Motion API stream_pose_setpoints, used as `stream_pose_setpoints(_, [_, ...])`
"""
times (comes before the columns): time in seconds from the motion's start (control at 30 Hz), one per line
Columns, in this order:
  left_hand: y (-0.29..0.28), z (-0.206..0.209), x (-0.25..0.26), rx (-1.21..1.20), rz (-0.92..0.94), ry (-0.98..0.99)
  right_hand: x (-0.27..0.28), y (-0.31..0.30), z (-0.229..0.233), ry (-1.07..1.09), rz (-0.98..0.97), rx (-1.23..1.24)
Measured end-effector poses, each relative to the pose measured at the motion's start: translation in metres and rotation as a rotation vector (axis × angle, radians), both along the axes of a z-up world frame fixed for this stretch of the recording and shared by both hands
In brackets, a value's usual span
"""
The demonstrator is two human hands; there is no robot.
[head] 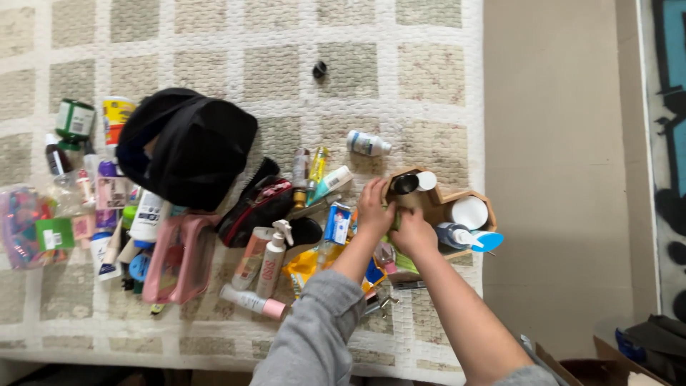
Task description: The person wipes the surfaces of various cosmetic bottles and tubes with a green cloth and places them into a wooden organizer. The person handles items one at a time, including bottles, tubes, and a small box, and arranges them in the organizer on the bed.
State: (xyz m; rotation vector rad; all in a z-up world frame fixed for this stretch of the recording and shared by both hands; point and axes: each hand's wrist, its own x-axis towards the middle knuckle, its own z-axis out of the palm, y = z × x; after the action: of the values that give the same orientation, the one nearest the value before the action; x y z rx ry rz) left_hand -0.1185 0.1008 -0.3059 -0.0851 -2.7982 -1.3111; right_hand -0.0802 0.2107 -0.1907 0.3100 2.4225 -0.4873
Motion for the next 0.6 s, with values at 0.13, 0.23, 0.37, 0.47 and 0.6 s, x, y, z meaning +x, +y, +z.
stream_pose_setpoints(0.13, [-0.053,-0.014,0.011,0.057,0.064,0.097,0.018,-0.014,0.006,0.007,-0.059,0.003])
stream_pose_setpoints(0.23, [-0.108,-0.015,-0.001,-0.203,0.261,0.108,0.017,-0.03,0.022,0.015,-0.076,-0.082])
stream_pose_setpoints(0.37, [-0.154,-0.023,-0.04,-0.496,0.22,0.166,0.009,-0.053,0.044,-0.008,-0.147,-0.169])
stream_pose_setpoints(0.47, [-0.164,-0.016,-0.081,-0.454,0.176,0.066,0.008,-0.065,0.049,0.005,-0.175,-0.238])
stream_pose_setpoints(0.6, [-0.173,-0.071,-0.128,-0.438,0.237,-0.38,0.014,-0.065,0.048,0.033,-0.234,-0.32])
